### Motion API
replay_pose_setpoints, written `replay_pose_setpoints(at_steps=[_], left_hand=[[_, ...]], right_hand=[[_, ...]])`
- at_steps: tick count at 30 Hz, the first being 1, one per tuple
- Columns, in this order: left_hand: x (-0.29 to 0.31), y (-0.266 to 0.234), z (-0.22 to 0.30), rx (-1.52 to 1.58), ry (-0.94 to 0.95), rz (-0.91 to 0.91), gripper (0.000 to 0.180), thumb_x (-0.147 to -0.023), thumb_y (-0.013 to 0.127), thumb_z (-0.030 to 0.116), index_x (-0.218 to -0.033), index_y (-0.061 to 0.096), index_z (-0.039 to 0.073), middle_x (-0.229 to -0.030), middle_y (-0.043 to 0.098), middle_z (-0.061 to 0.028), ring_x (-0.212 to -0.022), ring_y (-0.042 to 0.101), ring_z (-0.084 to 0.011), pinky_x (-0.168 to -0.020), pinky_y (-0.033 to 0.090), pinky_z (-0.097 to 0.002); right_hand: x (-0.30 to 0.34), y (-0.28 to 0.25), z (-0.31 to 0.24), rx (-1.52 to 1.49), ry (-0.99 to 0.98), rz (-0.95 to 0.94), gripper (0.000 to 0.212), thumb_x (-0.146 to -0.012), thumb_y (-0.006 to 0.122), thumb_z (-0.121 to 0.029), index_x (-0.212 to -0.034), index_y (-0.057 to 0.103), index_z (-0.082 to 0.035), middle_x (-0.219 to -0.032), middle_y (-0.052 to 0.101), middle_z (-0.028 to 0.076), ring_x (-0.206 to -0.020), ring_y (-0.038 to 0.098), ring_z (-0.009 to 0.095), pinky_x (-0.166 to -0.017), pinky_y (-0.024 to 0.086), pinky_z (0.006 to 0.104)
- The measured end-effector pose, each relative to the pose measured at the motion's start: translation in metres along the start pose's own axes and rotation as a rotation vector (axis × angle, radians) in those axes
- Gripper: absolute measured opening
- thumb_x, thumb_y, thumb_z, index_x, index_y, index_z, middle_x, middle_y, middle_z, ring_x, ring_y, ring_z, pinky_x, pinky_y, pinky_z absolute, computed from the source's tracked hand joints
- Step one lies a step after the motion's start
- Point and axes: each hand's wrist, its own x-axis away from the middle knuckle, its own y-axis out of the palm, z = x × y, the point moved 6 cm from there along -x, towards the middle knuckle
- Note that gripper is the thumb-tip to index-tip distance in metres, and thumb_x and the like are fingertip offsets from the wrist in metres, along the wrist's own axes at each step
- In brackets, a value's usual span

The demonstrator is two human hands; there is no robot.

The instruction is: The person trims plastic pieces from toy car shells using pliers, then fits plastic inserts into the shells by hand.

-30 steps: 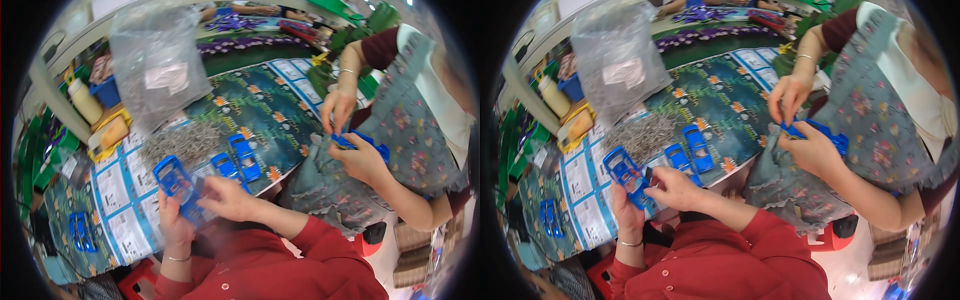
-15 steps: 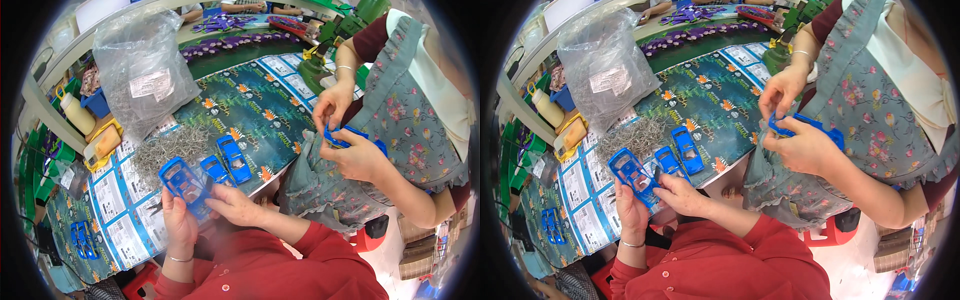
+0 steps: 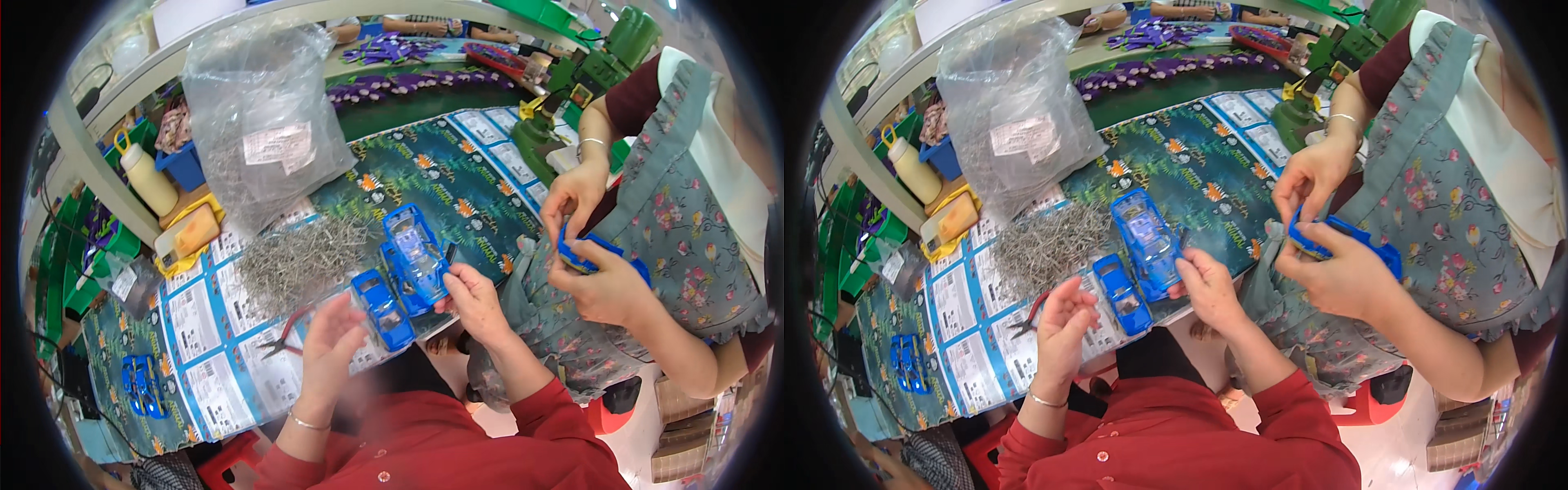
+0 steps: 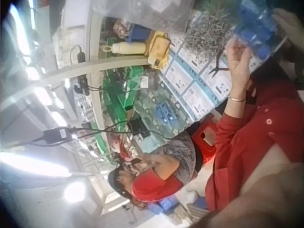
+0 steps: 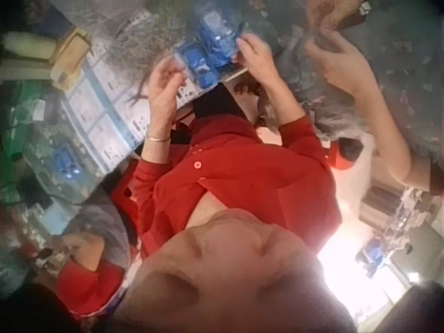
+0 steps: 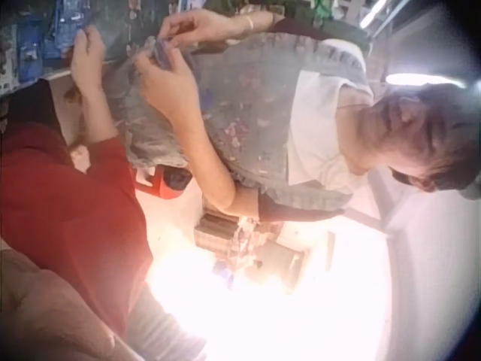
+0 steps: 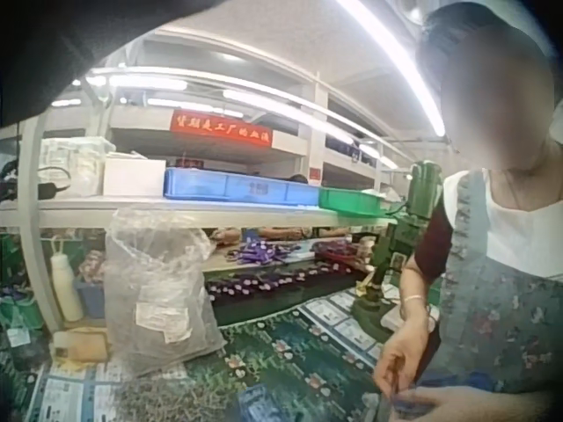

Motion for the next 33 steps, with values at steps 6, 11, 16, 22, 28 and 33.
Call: replay_pose_setpoints(at_steps=[6, 11, 16, 22, 28, 33], left_hand=[[0.009, -0.002, -0.004, -0.045, -0.09, -0.019, 0.029, -0.079, 0.056, -0.005, -0.107, 0.054, 0.001, -0.091, 0.058, -0.0027, -0.081, 0.053, -0.0088, -0.071, 0.043, -0.0207], [0.012, -0.009, -0.006, -0.098, -0.11, 0.004, 0.026, -0.079, 0.056, -0.004, -0.104, 0.054, 0.002, -0.09, 0.059, -0.0031, -0.08, 0.053, -0.0087, -0.072, 0.043, -0.0219], [0.016, -0.017, -0.014, -0.148, -0.157, 0.019, 0.025, -0.078, 0.057, -0.002, -0.103, 0.054, 0.002, -0.091, 0.059, -0.0038, -0.081, 0.054, -0.0095, -0.072, 0.044, -0.0224], [0.019, -0.02, -0.025, -0.149, -0.171, -0.007, 0.025, -0.078, 0.057, -0.004, -0.102, 0.054, 0.001, -0.09, 0.057, -0.0037, -0.082, 0.054, -0.0095, -0.072, 0.043, -0.0223], [0.021, -0.029, -0.031, -0.149, -0.076, -0.078, 0.029, -0.077, 0.061, -0.002, -0.104, 0.053, 0.002, -0.089, 0.057, -0.0043, -0.073, 0.052, -0.0068, -0.06, 0.041, -0.0167], [0.021, -0.031, -0.03, -0.081, -0.133, -0.079, 0.026, -0.076, 0.063, 0.002, -0.1, 0.052, -0.001, -0.092, 0.053, -0.0055, -0.082, 0.051, -0.0117, -0.073, 0.042, -0.0231]], right_hand=[[-0.039, -0.055, 0.012, 0.189, 0.002, 0.155, 0.029, -0.091, 0.045, -0.018, -0.109, 0.049, 0.004, -0.077, 0.057, 0.006, -0.06, 0.056, 0.011, -0.055, 0.048, 0.0239], [-0.052, -0.075, 0.023, 0.181, 0.043, 0.243, 0.029, -0.091, 0.046, -0.021, -0.103, 0.054, 0.004, -0.075, 0.056, 0.005, -0.058, 0.055, 0.011, -0.051, 0.048, 0.0242], [-0.056, -0.086, 0.03, 0.162, 0.094, 0.291, 0.029, -0.092, 0.046, -0.023, -0.1, 0.056, 0.003, -0.073, 0.055, 0.004, -0.057, 0.053, 0.01, -0.049, 0.047, 0.0237], [-0.054, -0.088, 0.035, 0.035, 0.092, 0.421, 0.033, -0.091, 0.048, -0.027, -0.106, 0.052, 0.002, -0.077, 0.054, 0.004, -0.057, 0.053, 0.01, -0.047, 0.047, 0.0232], [-0.027, -0.085, 0.012, 0.421, -0.301, 0.502, 0.019, -0.089, 0.049, -0.013, -0.103, 0.052, -0.001, -0.085, 0.049, 0.003, -0.065, 0.048, 0.008, -0.057, 0.042, 0.0211], [-0.01, -0.06, -0.008, 0.616, -0.512, 0.421, 0.013, -0.083, 0.053, -0.003, -0.095, 0.056, -0.001, -0.087, 0.048, 0.006, -0.071, 0.048, 0.011, -0.065, 0.041, 0.0227]])
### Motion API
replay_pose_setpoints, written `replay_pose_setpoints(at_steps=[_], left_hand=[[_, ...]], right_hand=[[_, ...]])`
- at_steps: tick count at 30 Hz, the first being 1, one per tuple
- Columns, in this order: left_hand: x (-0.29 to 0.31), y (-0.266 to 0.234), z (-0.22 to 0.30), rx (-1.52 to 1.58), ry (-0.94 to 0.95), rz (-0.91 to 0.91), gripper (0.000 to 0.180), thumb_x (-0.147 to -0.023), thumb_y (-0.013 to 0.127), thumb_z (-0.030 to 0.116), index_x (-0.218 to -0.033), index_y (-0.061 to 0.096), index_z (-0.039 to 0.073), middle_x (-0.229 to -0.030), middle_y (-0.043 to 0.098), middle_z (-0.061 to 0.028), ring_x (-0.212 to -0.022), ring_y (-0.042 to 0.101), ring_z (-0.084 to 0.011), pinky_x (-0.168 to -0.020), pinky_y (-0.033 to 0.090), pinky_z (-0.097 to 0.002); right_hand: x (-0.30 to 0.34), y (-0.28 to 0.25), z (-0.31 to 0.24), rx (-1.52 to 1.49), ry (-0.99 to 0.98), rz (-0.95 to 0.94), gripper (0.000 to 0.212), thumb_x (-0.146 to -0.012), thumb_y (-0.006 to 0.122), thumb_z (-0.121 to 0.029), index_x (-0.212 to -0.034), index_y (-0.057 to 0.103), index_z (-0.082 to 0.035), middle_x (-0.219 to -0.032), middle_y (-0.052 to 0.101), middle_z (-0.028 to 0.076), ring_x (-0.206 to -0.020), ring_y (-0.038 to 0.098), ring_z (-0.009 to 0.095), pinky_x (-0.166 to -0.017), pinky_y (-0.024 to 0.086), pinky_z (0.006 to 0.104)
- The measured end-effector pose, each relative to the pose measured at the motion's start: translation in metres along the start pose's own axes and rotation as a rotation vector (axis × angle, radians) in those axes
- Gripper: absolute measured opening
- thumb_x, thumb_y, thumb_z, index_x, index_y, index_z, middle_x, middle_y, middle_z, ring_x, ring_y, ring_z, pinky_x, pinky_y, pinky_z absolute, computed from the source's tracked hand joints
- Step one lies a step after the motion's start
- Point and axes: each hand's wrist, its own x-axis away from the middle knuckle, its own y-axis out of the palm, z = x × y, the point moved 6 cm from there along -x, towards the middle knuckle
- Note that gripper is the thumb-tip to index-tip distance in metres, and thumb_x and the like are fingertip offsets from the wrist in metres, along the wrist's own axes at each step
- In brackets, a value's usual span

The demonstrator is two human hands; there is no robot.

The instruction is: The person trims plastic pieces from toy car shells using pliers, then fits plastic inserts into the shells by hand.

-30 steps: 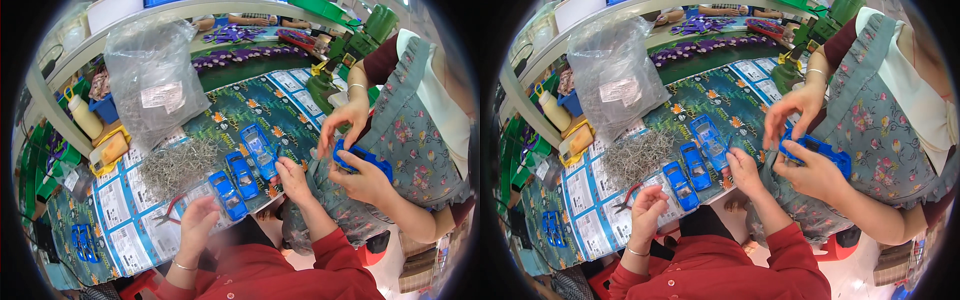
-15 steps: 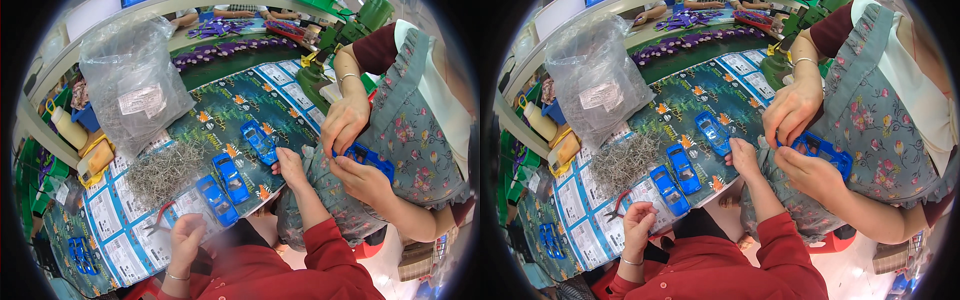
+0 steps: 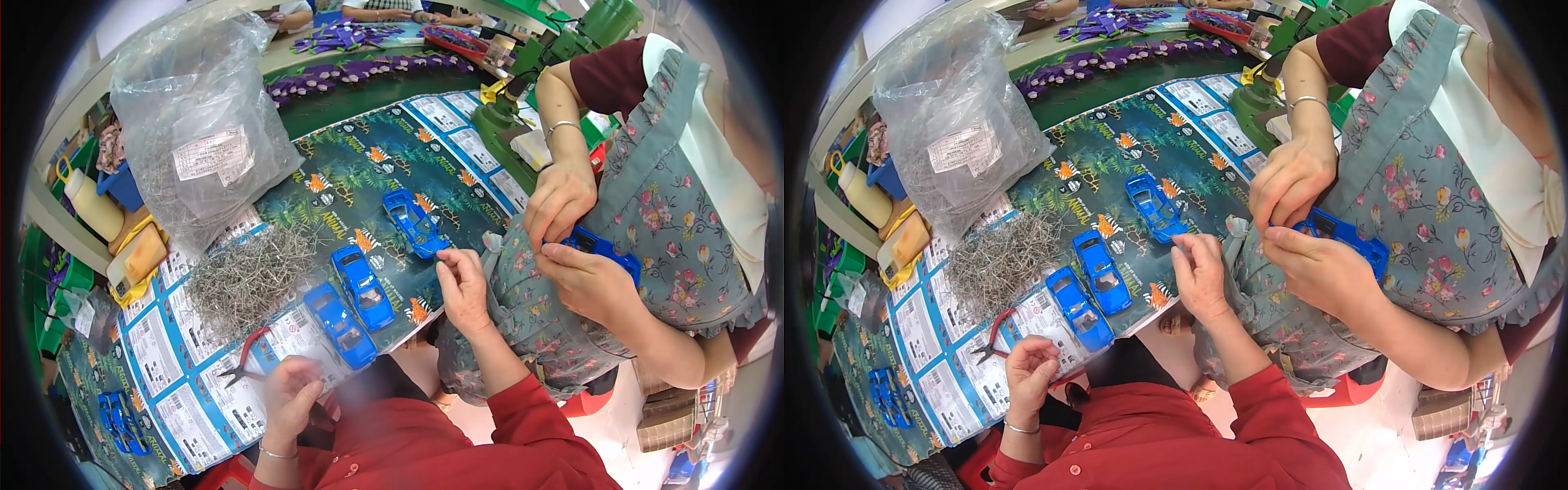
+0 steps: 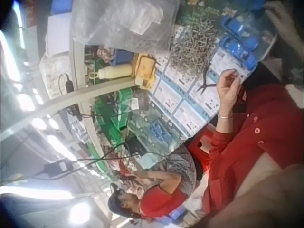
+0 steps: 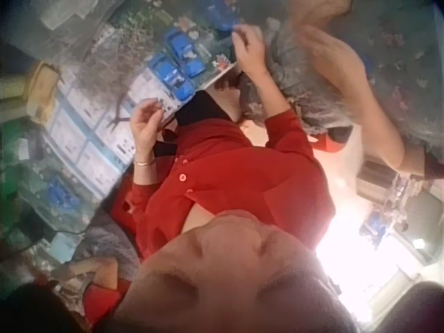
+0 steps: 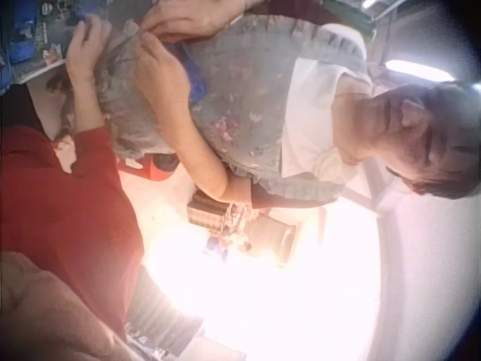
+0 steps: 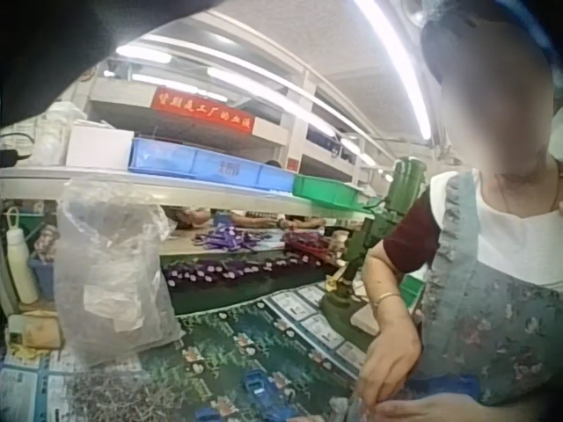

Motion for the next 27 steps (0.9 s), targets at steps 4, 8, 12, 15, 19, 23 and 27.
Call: replay_pose_setpoints(at_steps=[4, 8, 12, 15, 19, 23, 27], left_hand=[[-0.001, -0.003, -0.001, 0.021, 0.073, -0.009, 0.029, -0.075, 0.062, -0.001, -0.102, 0.052, 0.001, -0.089, 0.056, -0.0061, -0.074, 0.053, -0.0104, -0.064, 0.043, -0.02], [-0.002, 0.003, 0.002, 0.028, 0.083, -0.046, 0.028, -0.075, 0.063, 0.001, -0.101, 0.053, 0.001, -0.09, 0.055, -0.0067, -0.074, 0.052, -0.0111, -0.064, 0.043, -0.0204], [-0.003, 0.005, 0.003, -0.1, 0.131, -0.109, 0.026, -0.075, 0.065, 0.003, -0.099, 0.055, 0.001, -0.09, 0.054, -0.0061, -0.076, 0.05, -0.0111, -0.068, 0.042, -0.0221], [-0.003, 0.009, 0.006, -0.16, 0.149, -0.136, 0.024, -0.073, 0.061, -0.002, -0.096, 0.056, -0.001, -0.09, 0.052, -0.0083, -0.073, 0.052, -0.0122, -0.066, 0.042, -0.0234], [-0.004, 0.011, 0.01, -0.205, 0.169, -0.157, 0.024, -0.072, 0.062, -0.003, -0.095, 0.055, -0.002, -0.088, 0.053, -0.0095, -0.068, 0.053, -0.012, -0.058, 0.043, -0.0216], [-0.004, 0.01, 0.015, -0.243, 0.202, -0.151, 0.024, -0.07, 0.062, -0.003, -0.093, 0.057, -0.001, -0.084, 0.053, -0.0095, -0.064, 0.053, -0.0123, -0.056, 0.043, -0.0214], [-0.003, 0.011, 0.014, -0.242, 0.182, -0.131, 0.022, -0.068, 0.063, -0.002, -0.089, 0.058, -0.001, -0.085, 0.055, -0.0097, -0.065, 0.054, -0.0137, -0.061, 0.043, -0.0249]], right_hand=[[0.012, 0.01, 0.006, -0.028, -0.003, -0.094, 0.011, -0.086, 0.05, -0.007, -0.086, 0.057, 0.0, -0.075, 0.052, 0.007, -0.067, 0.05, 0.016, -0.064, 0.041, 0.0256], [0.022, 0.021, 0.012, -0.026, -0.014, -0.163, 0.011, -0.084, 0.051, -0.007, -0.079, 0.058, 0.0, -0.074, 0.055, 0.01, -0.068, 0.054, 0.02, -0.063, 0.042, 0.0281], [0.022, 0.026, 0.006, 0.06, -0.121, -0.189, 0.007, -0.081, 0.054, -0.006, -0.079, 0.058, -0.001, -0.076, 0.057, 0.011, -0.066, 0.055, 0.023, -0.06, 0.043, 0.0299], [0.023, 0.019, -0.001, -0.003, -0.125, -0.125, 0.004, -0.078, 0.057, -0.007, -0.08, 0.058, -0.003, -0.084, 0.057, 0.011, -0.061, 0.054, 0.021, -0.057, 0.044, 0.0288], [0.025, 0.008, -0.017, 0.075, -0.162, -0.13, 0.011, -0.078, 0.057, -0.006, -0.089, 0.056, -0.002, -0.11, 0.054, 0.018, -0.066, 0.057, 0.019, -0.063, 0.046, 0.0271], [0.021, 0.012, -0.006, 0.132, -0.134, -0.148, 0.013, -0.08, 0.056, -0.007, -0.092, 0.055, -0.001, -0.117, 0.049, 0.02, -0.076, 0.058, 0.022, -0.067, 0.048, 0.0293], [0.03, 0.013, -0.02, 0.058, -0.115, -0.187, 0.013, -0.079, 0.058, -0.005, -0.091, 0.053, -0.001, -0.1, 0.052, 0.013, -0.071, 0.055, 0.017, -0.063, 0.047, 0.0264]])
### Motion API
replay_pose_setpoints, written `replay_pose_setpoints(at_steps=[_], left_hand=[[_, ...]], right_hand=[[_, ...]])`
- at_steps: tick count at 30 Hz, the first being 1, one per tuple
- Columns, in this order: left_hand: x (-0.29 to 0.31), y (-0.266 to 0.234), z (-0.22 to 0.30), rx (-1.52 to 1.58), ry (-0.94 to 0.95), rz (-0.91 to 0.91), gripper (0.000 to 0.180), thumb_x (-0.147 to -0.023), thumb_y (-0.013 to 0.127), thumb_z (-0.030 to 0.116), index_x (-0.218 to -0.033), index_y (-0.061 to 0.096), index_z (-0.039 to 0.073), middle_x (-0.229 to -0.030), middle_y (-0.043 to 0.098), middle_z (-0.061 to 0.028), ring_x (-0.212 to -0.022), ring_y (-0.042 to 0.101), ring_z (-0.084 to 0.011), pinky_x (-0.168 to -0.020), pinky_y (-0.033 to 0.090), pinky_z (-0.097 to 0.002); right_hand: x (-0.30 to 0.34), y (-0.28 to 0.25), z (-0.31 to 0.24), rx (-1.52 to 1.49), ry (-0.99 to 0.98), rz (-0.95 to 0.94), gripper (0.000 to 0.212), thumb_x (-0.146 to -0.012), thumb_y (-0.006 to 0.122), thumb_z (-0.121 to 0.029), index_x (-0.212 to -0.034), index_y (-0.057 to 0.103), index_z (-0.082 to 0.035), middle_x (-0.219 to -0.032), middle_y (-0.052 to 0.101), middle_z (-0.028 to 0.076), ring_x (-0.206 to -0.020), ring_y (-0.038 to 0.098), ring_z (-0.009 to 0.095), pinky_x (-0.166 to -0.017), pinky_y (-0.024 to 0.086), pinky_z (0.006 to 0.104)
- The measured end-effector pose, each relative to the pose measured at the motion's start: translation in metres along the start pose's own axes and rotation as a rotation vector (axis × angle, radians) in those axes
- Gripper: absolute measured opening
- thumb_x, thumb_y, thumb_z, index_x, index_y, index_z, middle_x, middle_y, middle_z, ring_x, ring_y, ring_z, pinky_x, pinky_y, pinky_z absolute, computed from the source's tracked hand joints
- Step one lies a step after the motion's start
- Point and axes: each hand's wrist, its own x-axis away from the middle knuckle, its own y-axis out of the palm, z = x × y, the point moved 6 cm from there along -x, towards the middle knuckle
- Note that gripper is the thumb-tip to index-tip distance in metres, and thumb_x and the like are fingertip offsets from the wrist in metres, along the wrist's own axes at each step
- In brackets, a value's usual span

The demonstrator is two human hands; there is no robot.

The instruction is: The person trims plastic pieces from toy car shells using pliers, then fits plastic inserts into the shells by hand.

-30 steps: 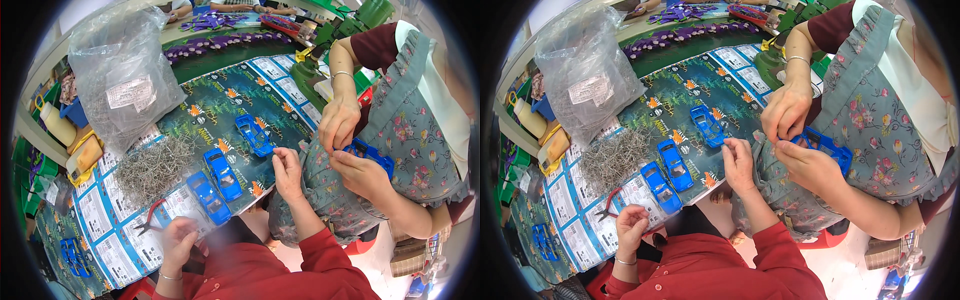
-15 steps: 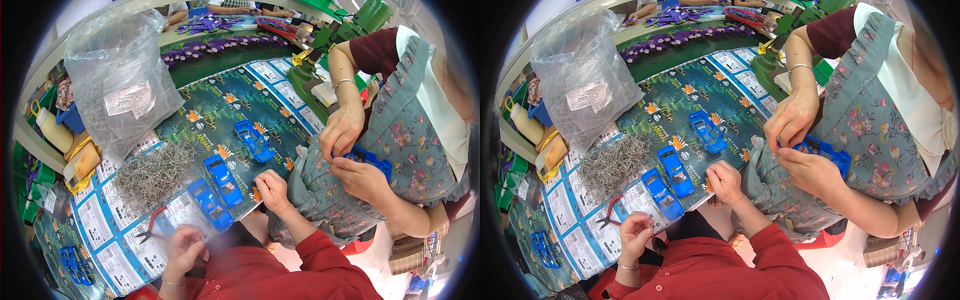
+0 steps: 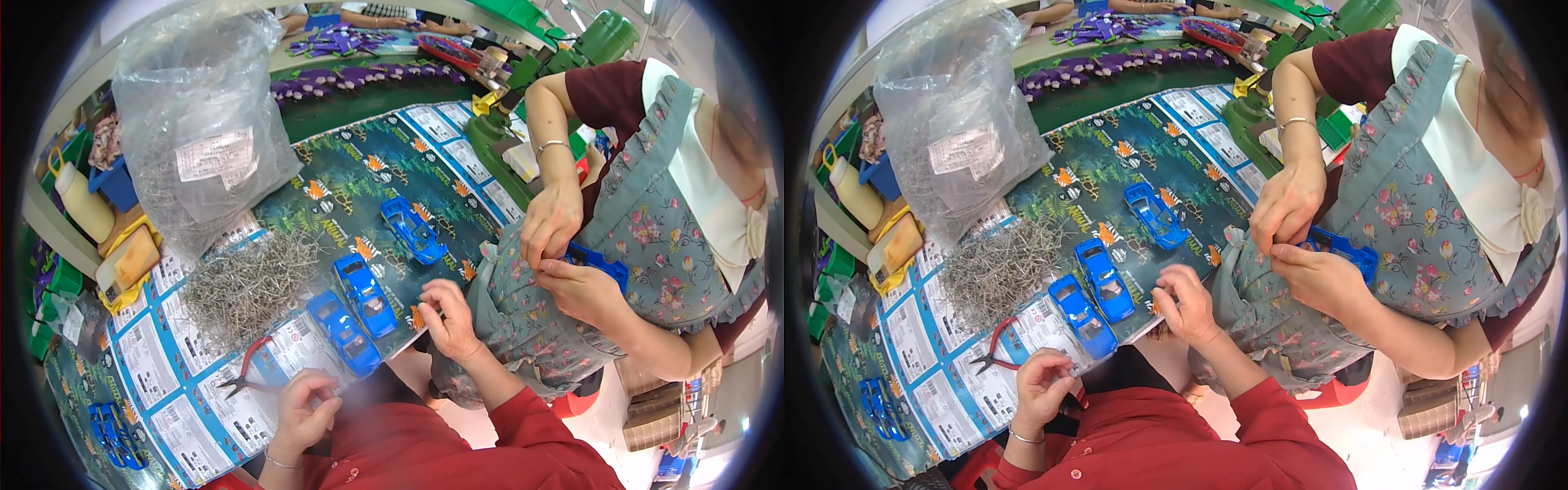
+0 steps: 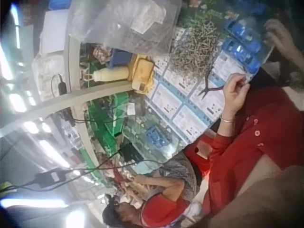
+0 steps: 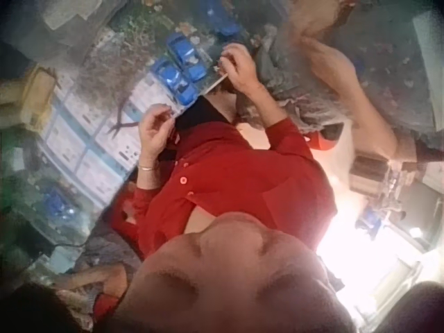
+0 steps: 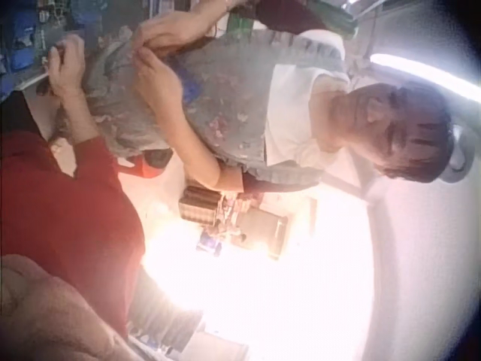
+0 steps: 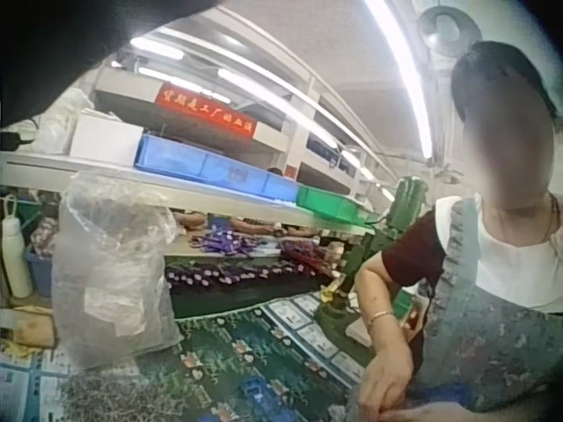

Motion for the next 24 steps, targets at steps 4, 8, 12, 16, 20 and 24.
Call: replay_pose_setpoints(at_steps=[4, 8, 12, 16, 20, 24], left_hand=[[0.003, -0.001, -0.006, -0.029, 0.018, -0.003, 0.024, -0.066, 0.064, -0.001, -0.09, 0.059, 0.0, -0.083, 0.057, -0.0081, -0.069, 0.054, -0.0151, -0.063, 0.043, -0.0257], [0.007, -0.002, -0.005, -0.017, 0.018, 0.012, 0.024, -0.066, 0.064, 0.0, -0.09, 0.059, 0.0, -0.082, 0.057, -0.0081, -0.07, 0.054, -0.0161, -0.064, 0.044, -0.0261], [0.008, -0.003, -0.002, -0.082, 0.04, 0.005, 0.024, -0.065, 0.064, 0.001, -0.088, 0.059, 0.001, -0.08, 0.057, -0.0081, -0.07, 0.054, -0.0185, -0.065, 0.044, -0.0271], [0.007, -0.005, -0.003, -0.113, 0.035, -0.011, 0.023, -0.065, 0.064, 0.001, -0.087, 0.059, 0.001, -0.081, 0.058, -0.0087, -0.071, 0.055, -0.0209, -0.067, 0.044, -0.0283], [0.006, -0.003, 0.002, -0.108, 0.094, -0.011, 0.022, -0.065, 0.063, 0.001, -0.087, 0.059, 0.001, -0.083, 0.059, -0.0094, -0.074, 0.057, -0.0223, -0.068, 0.045, -0.0292], [0.005, -0.004, -0.001, -0.065, 0.044, -0.019, 0.021, -0.068, 0.063, 0.001, -0.088, 0.058, 0.0, -0.086, 0.058, -0.0092, -0.078, 0.056, -0.0191, -0.071, 0.044, -0.0279]], right_hand=[[0.005, 0.011, 0.02, -0.101, 0.133, -0.018, 0.011, -0.081, 0.056, -0.006, -0.089, 0.052, 0.0, -0.082, 0.052, 0.009, -0.068, 0.052, 0.014, -0.062, 0.044, 0.0235], [0.008, 0.017, 0.045, -0.454, 0.499, 0.031, 0.01, -0.088, 0.05, -0.01, -0.092, 0.052, -0.002, -0.083, 0.053, 0.006, -0.068, 0.053, 0.011, -0.065, 0.043, 0.0227], [-0.011, 0.004, 0.063, -0.719, 0.804, 0.165, 0.044, -0.093, 0.044, -0.035, -0.121, 0.032, -0.003, -0.093, 0.051, 0.012, -0.069, 0.057, 0.019, -0.061, 0.049, 0.0299], [-0.036, 0.005, 0.062, -0.69, 0.888, 0.095, 0.044, -0.093, 0.041, -0.028, -0.123, 0.031, 0.002, -0.095, 0.051, 0.016, -0.069, 0.059, 0.021, -0.06, 0.052, 0.0309], [-0.045, 0.012, 0.075, -0.716, 0.867, 0.043, 0.036, -0.089, 0.04, -0.012, -0.122, 0.035, 0.002, -0.092, 0.055, 0.014, -0.071, 0.058, 0.021, -0.063, 0.051, 0.0334], [-0.041, 0.01, 0.049, -0.775, 0.697, 0.052, 0.032, -0.089, 0.039, -0.009, -0.119, 0.038, 0.001, -0.09, 0.056, 0.012, -0.07, 0.058, 0.02, -0.064, 0.051, 0.0346]])
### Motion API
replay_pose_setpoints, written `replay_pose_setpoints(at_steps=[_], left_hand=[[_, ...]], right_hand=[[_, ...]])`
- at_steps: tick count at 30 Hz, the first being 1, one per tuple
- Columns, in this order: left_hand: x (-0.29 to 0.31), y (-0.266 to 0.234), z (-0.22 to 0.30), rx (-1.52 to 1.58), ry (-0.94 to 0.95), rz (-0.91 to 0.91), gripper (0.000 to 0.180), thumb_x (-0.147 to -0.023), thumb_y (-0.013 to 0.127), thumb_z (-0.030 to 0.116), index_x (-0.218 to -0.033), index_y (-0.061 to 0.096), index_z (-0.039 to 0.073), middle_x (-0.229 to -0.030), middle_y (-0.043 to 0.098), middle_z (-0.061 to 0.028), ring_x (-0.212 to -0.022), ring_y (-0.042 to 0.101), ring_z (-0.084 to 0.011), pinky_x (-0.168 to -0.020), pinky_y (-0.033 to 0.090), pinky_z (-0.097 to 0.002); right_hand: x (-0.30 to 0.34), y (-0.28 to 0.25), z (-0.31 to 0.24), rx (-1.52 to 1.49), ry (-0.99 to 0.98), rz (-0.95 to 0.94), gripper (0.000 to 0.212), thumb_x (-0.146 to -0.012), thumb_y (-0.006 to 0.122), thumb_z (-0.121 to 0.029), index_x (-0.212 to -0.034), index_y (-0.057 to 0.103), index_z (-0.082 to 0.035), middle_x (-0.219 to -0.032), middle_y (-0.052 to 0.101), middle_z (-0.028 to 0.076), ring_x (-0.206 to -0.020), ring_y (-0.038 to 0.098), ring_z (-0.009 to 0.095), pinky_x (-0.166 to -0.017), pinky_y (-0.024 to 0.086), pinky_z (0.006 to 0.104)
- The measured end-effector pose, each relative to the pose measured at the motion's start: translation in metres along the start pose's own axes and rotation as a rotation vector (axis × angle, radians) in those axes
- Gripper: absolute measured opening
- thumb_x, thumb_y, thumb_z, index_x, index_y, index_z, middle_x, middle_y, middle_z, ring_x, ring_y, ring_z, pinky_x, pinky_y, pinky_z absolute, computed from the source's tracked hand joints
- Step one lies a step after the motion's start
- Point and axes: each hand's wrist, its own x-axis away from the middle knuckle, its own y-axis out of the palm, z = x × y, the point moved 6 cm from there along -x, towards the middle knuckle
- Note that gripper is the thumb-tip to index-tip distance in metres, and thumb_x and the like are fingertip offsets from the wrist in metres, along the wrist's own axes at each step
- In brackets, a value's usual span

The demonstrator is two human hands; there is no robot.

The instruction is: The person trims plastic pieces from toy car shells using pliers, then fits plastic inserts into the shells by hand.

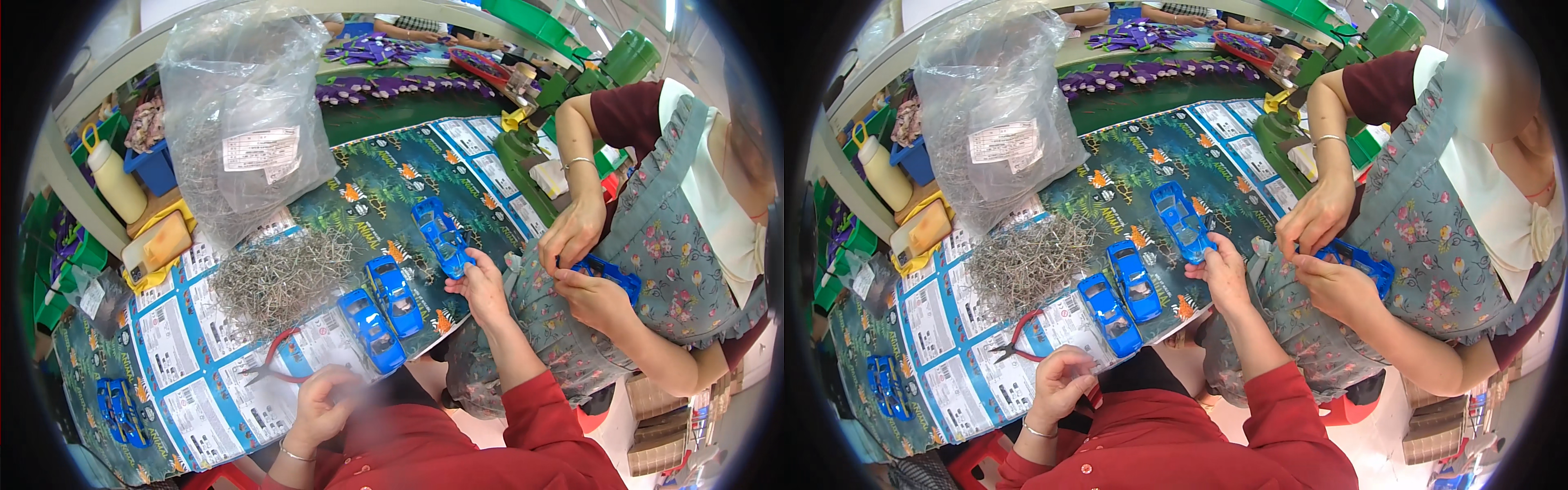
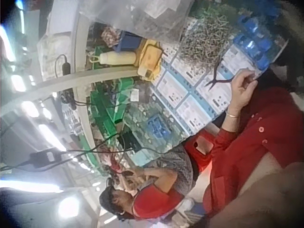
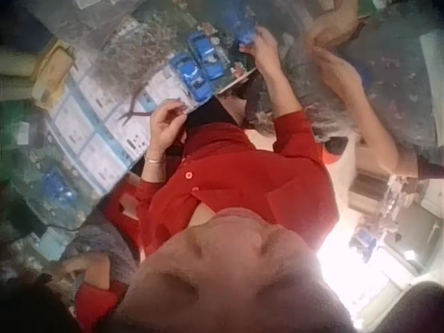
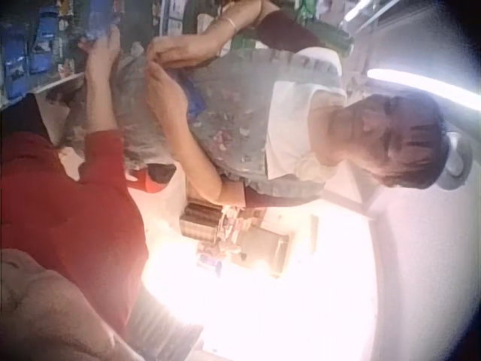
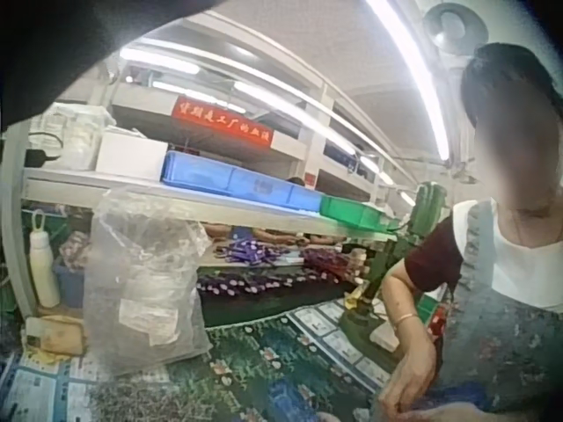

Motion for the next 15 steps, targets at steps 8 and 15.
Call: replay_pose_setpoints(at_steps=[8, 15], left_hand=[[0.004, 0.002, 0.0, 0.445, -0.175, 0.117, 0.031, -0.076, 0.057, -0.006, -0.107, 0.054, 0.001, -0.096, 0.06, -0.0086, -0.082, 0.057, -0.0127, -0.072, 0.047, -0.0237], [-0.003, 0.009, 0.032, 0.635, 0.048, 0.087, 0.061, -0.08, 0.064, 0.012, -0.131, 0.032, 0.002, -0.12, 0.047, -0.0114, -0.106, 0.047, -0.0184, -0.088, 0.04, -0.0309]], right_hand=[[0.075, 0.072, -0.035, -0.018, -0.044, -0.303, 0.031, -0.09, 0.038, -0.006, -0.119, 0.039, 0.002, -0.096, 0.058, 0.012, -0.072, 0.06, 0.018, -0.065, 0.052, 0.0327], [0.125, 0.109, -0.027, -0.043, 0.011, -0.556, 0.032, -0.09, 0.037, -0.005, -0.121, 0.036, 0.003, -0.098, 0.057, 0.013, -0.075, 0.061, 0.017, -0.068, 0.052, 0.0307]])
